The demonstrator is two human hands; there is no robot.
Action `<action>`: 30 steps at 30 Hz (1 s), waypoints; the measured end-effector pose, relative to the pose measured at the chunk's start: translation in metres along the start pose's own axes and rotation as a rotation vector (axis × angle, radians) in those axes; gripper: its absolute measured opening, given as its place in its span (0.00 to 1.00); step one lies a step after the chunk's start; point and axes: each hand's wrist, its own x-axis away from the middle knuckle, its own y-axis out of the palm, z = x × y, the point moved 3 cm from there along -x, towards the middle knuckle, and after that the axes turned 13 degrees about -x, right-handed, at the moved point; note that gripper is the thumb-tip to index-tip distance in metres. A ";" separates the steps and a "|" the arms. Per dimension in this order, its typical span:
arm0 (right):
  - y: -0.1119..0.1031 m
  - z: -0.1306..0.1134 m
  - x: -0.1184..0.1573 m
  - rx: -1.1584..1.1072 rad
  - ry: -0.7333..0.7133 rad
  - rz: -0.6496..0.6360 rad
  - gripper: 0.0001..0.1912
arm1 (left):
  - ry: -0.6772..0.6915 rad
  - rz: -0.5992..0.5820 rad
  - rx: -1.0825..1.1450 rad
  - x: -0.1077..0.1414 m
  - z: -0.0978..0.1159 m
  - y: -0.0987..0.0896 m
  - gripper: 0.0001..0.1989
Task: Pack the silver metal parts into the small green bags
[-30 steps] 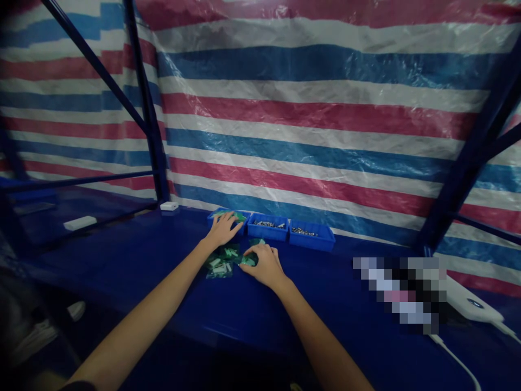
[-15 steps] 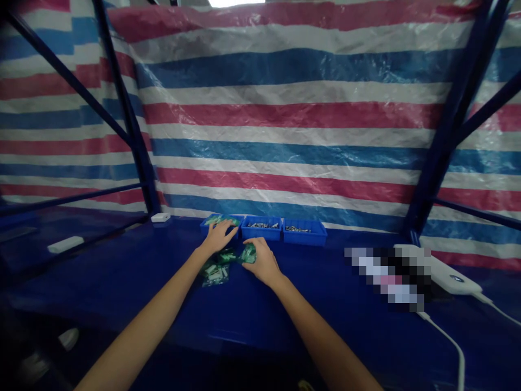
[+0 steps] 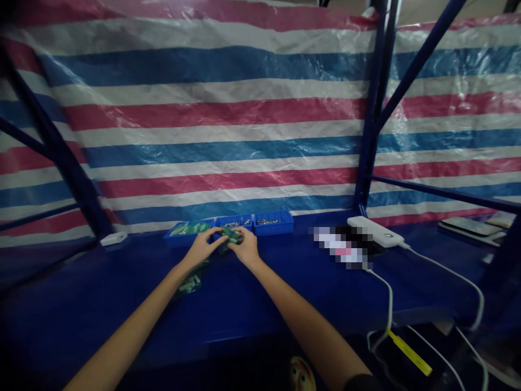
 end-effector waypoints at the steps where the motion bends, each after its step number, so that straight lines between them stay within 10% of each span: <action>1: -0.001 -0.003 -0.001 -0.007 -0.003 0.015 0.15 | 0.000 0.006 0.023 0.000 0.001 0.002 0.14; 12: -0.013 -0.034 0.002 0.362 -0.328 -0.013 0.12 | 0.129 0.071 -0.122 0.001 0.015 -0.009 0.10; 18: -0.015 -0.025 -0.001 0.270 -0.253 -0.007 0.13 | 0.111 0.152 -0.132 0.001 0.015 -0.014 0.09; 26: -0.003 -0.034 0.003 0.377 -0.205 -0.123 0.17 | -0.192 0.386 -0.100 -0.025 -0.032 -0.044 0.15; 30: 0.003 -0.046 0.008 0.431 -0.287 -0.239 0.16 | -0.216 0.224 -0.401 -0.050 -0.060 -0.052 0.13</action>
